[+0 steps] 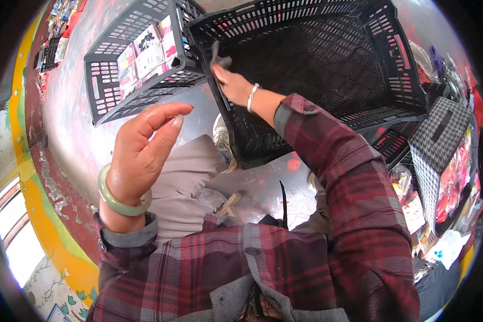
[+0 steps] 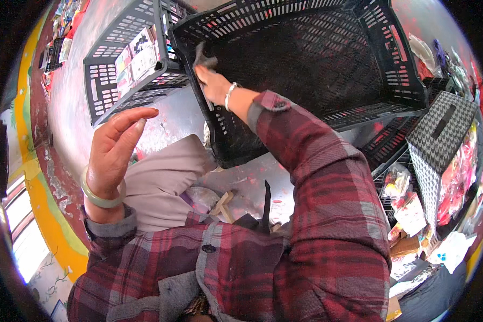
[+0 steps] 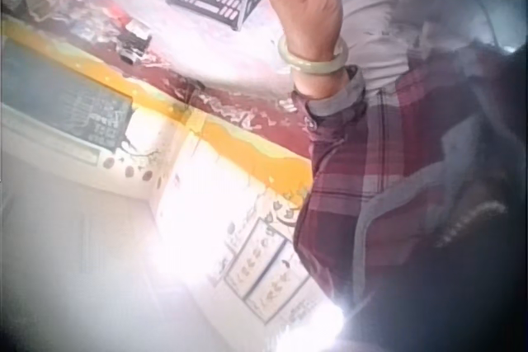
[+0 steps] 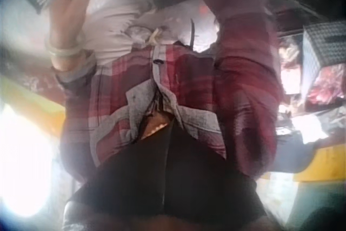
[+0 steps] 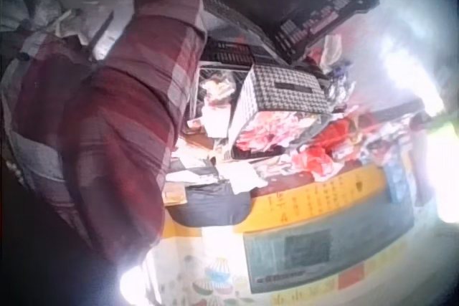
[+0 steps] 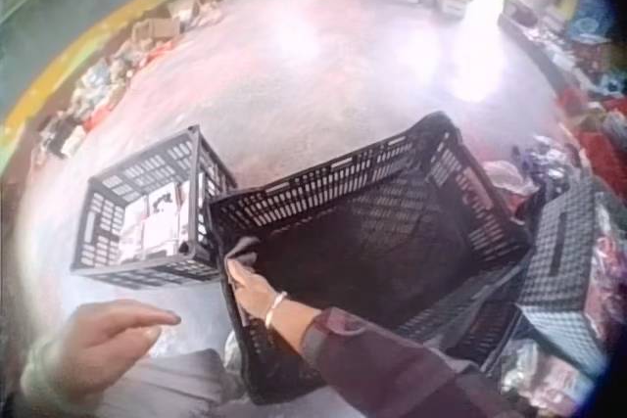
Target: The person sits on the floor and wipes the inside and outside of a black plastic crate with a cloth. They dip the cloth into a bucket of water to clean the crate thoroughly. After cleaning, they pick up and handle various small packaged items and boxes from the surrounding floor area.
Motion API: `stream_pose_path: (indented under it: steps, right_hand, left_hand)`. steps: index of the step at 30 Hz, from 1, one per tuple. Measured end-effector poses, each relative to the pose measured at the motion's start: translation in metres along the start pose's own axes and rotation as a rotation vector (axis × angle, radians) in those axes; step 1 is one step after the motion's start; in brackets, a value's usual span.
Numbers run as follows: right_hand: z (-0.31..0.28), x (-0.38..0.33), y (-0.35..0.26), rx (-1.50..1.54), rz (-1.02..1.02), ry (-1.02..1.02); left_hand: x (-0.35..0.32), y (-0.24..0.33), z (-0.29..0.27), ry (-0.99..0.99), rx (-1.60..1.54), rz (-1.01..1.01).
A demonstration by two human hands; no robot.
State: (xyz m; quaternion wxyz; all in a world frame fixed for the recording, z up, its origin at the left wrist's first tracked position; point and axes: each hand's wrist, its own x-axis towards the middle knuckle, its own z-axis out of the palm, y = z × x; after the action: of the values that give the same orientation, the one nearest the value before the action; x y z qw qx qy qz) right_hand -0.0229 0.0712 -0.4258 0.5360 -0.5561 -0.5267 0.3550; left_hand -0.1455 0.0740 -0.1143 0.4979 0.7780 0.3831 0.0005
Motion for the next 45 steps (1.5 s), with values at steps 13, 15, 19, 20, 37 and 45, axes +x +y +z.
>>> stream_pose_path:
  steps: [13,15,19,20,37,45]
  right_hand:
    - [-0.027,0.006,-0.011,-0.940,-0.340,-0.439]
    - [-0.026,-0.001,-0.003,-0.863,-0.336,-0.421]
    - [-0.021,-0.057,-0.025,-0.343,0.128,-0.616]
    - [-0.016,-0.076,-0.021,-0.272,0.065,-0.454]
    - [0.026,-0.047,0.063,-0.444,0.685,-0.050]
    - [-0.005,-0.031,0.013,-0.385,0.501,-0.297]
  left_hand:
    - [-0.002,-0.002,-0.003,0.021,0.166,0.087]
    - [-0.002,-0.005,-0.002,0.009,0.147,0.107]
    - [-0.006,-0.001,-0.004,-0.006,0.187,0.091]
    - [-0.006,0.000,-0.004,-0.007,0.204,0.087]
    - [-0.002,0.001,0.000,0.046,0.155,0.227]
    - [-0.010,-0.001,-0.005,-0.006,0.085,0.117]
